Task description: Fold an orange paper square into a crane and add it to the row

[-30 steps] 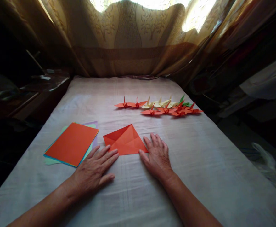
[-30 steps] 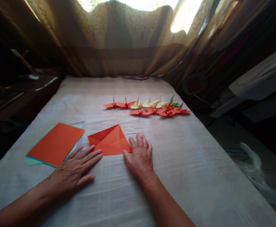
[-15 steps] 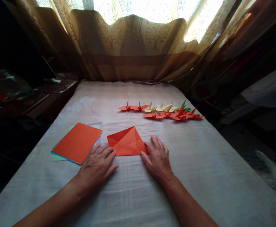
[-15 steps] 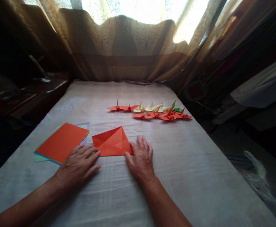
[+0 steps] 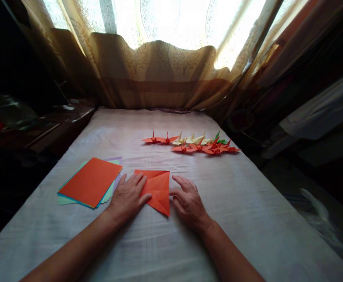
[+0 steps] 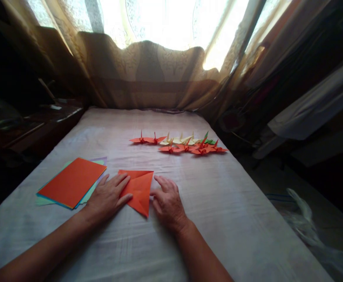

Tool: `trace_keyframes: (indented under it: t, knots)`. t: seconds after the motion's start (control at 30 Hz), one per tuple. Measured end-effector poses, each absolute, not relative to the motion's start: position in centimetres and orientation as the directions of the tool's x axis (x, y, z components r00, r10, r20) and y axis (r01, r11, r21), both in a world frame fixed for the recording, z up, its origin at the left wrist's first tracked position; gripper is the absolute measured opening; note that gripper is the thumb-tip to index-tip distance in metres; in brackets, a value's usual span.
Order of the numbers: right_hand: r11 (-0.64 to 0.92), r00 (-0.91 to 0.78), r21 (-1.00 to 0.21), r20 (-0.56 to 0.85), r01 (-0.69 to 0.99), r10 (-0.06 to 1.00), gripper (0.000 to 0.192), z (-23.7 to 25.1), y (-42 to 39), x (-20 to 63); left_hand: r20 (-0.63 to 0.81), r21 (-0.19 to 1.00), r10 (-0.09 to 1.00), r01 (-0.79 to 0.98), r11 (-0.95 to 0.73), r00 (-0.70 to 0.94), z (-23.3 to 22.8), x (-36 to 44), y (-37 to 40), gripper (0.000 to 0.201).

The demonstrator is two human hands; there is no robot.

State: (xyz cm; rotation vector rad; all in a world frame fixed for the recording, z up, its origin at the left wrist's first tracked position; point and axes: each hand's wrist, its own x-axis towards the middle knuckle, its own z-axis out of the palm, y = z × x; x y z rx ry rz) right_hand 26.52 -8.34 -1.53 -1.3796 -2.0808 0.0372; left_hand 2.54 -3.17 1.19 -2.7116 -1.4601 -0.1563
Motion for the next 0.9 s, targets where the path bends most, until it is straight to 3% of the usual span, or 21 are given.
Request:
trace_keyframes:
  t: [0.1, 0.2, 0.27, 0.33, 0.4, 0.47, 0.53, 0.7, 0.9]
  knots:
    - [0.449, -0.263, -0.300, 0.497, 0.842, 0.827, 0.034, -1.4, -6.8, 27.2, 0.065, 0.032, 0.750, 0.750, -0.661, 0.658, 0.3, 2.0, -1.3, 0.058]
    - [0.490, -0.345, -0.164, 0.526, 0.856, 0.778, 0.039, -1.1, -4.8, 27.6, 0.004, 0.062, 0.591, 0.590, -0.805, 0.807, 0.3, 1.7, 1.4, 0.064]
    - [0.582, -0.475, -0.038, 0.536, 0.812, 0.698, 0.028, -1.0, -3.9, 27.8, 0.009, 0.041, 0.501, 0.501, -0.865, 0.865, 0.9, 2.0, 3.2, 0.066]
    - [0.660, -0.570, 0.053, 0.558, 0.750, 0.603, 0.015, -0.8, -3.7, 27.8, 0.077, -0.011, 0.514, 0.516, -0.856, 0.854, 1.7, 2.5, 4.4, 0.068]
    - [0.701, -0.611, 0.100, 0.586, 0.706, 0.532, 0.014, -0.8, -4.3, 27.8, 0.155, -0.052, 0.526, 0.538, -0.841, 0.837, 2.5, 3.0, 4.3, 0.057]
    - [0.724, -0.626, 0.112, 0.603, 0.681, 0.495, 0.016, -0.7, -5.3, 27.6, 0.200, -0.063, 0.534, 0.555, -0.830, 0.822, 3.0, 3.3, 3.0, 0.029]
    - [0.745, -0.633, 0.096, 0.604, 0.660, 0.484, 0.017, -0.4, -6.3, 27.4, 0.179, -0.022, 0.553, 0.565, -0.825, 0.814, 2.9, 3.0, 0.9, 0.015]
    - [0.807, -0.677, -0.030, 0.527, 0.589, 0.514, 0.017, 0.1, -7.2, 27.2, 0.235, 0.172, 0.595, 0.570, -0.804, 0.768, 1.2, 0.5, -4.0, 0.023]
    - [0.770, -0.650, -0.404, 0.415, 0.495, 0.636, 0.016, -0.2, -7.4, 28.6, 0.263, 0.329, 0.660, 0.577, -0.747, 0.704, -0.3, -1.1, -4.7, 0.028]
